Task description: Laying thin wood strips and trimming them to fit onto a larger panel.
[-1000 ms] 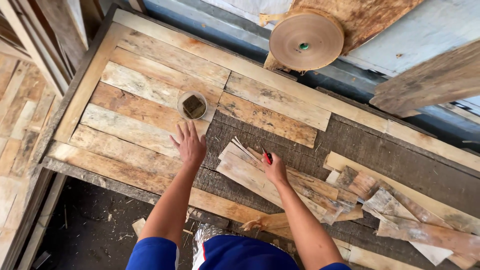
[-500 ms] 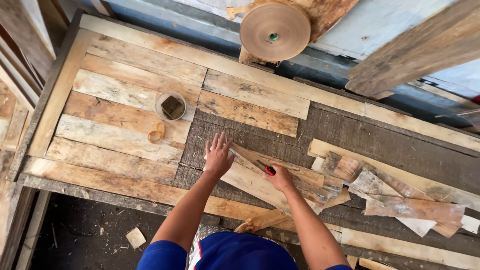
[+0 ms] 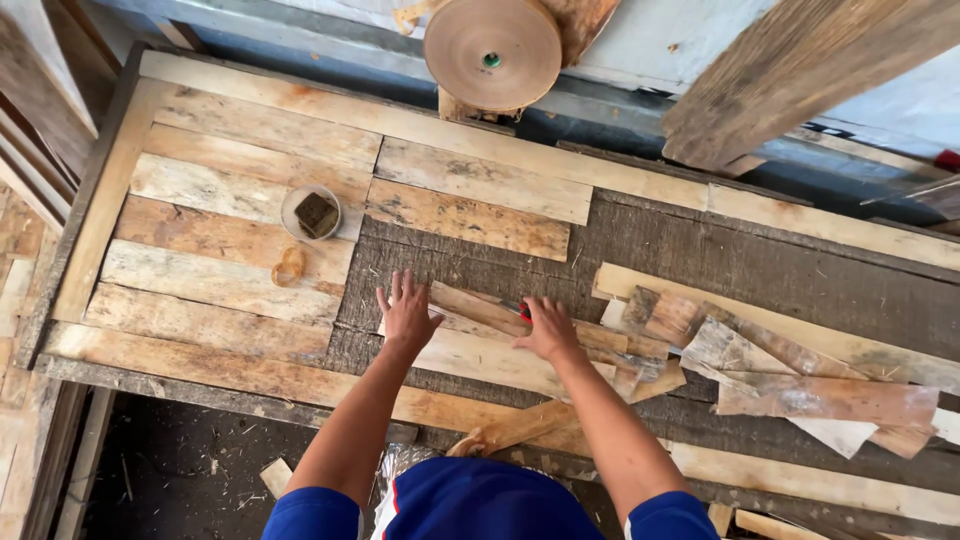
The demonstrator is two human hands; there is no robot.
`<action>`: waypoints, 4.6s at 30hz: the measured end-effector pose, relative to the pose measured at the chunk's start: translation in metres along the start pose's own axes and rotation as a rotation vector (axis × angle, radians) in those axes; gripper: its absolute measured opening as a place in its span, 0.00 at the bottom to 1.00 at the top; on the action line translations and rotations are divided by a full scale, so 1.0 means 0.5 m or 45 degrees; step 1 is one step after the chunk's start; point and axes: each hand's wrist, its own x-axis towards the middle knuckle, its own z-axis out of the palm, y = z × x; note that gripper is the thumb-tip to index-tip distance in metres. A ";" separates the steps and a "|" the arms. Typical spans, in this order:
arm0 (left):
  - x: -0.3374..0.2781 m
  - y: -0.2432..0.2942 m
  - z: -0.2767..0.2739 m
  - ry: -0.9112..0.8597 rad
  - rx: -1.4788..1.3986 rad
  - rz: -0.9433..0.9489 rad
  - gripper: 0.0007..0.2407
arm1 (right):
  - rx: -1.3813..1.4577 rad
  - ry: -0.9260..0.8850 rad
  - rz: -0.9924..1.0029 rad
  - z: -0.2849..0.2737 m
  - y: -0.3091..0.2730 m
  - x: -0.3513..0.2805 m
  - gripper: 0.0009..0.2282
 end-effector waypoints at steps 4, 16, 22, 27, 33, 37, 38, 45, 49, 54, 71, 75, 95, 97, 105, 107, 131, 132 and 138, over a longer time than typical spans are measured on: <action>-0.009 0.014 0.044 -0.008 -0.022 0.051 0.35 | -0.001 -0.056 0.080 0.014 0.012 -0.002 0.42; -0.020 0.030 0.065 0.087 -0.034 0.034 0.40 | -0.115 -0.364 0.027 -0.028 0.015 -0.022 0.56; -0.049 0.061 0.013 -0.005 -0.086 0.031 0.41 | 0.020 -0.640 0.145 -0.052 0.058 -0.008 0.60; -0.041 0.100 0.061 0.066 -0.196 0.153 0.39 | -0.097 -0.649 0.147 -0.095 0.117 -0.031 0.54; -0.051 0.138 0.084 0.151 -0.166 0.145 0.37 | -0.139 -0.078 -0.105 -0.101 0.146 -0.084 0.41; -0.065 0.140 0.087 0.163 -0.133 0.119 0.35 | 0.105 -0.100 -0.134 -0.065 0.140 -0.097 0.32; -0.072 0.143 0.080 0.148 -0.102 0.122 0.33 | 0.113 -0.271 -0.077 -0.053 0.133 -0.103 0.29; -0.097 0.160 0.083 -0.083 0.001 0.321 0.20 | 0.093 -0.226 -0.060 -0.022 0.110 -0.135 0.17; -0.098 0.162 0.132 -0.074 0.020 0.381 0.22 | 0.106 -0.254 0.003 -0.003 0.114 -0.140 0.18; -0.095 0.166 0.157 -0.033 0.039 0.362 0.23 | 0.136 0.006 -0.022 0.014 0.118 -0.147 0.21; -0.115 0.169 0.057 0.119 -0.083 0.403 0.32 | 0.402 -0.391 0.048 0.051 0.184 -0.073 0.16; -0.073 0.158 0.085 0.252 -0.081 0.420 0.26 | 0.460 -0.344 0.033 0.013 0.175 -0.043 0.12; -0.005 0.183 0.051 0.141 -1.168 0.042 0.22 | 1.062 0.293 -0.138 -0.040 0.135 0.087 0.08; 0.003 0.188 0.067 0.068 -1.214 0.085 0.18 | 1.114 0.310 -0.164 -0.033 0.130 0.090 0.07; 0.070 0.186 0.153 -0.134 -1.628 0.203 0.11 | 1.907 0.076 0.106 -0.020 0.110 0.094 0.07; 0.064 0.191 0.114 -0.120 -1.622 0.163 0.10 | 1.914 0.065 0.190 -0.025 0.109 0.093 0.06; 0.123 0.127 0.030 0.430 -0.658 0.093 0.11 | 2.329 0.239 0.559 0.081 0.165 0.120 0.08; 0.126 0.121 0.027 0.418 -0.572 0.104 0.11 | 2.356 0.255 0.593 0.091 0.169 0.124 0.08; 0.128 0.120 0.019 0.425 -0.335 0.106 0.13 | 2.437 0.241 0.934 0.104 0.129 0.131 0.08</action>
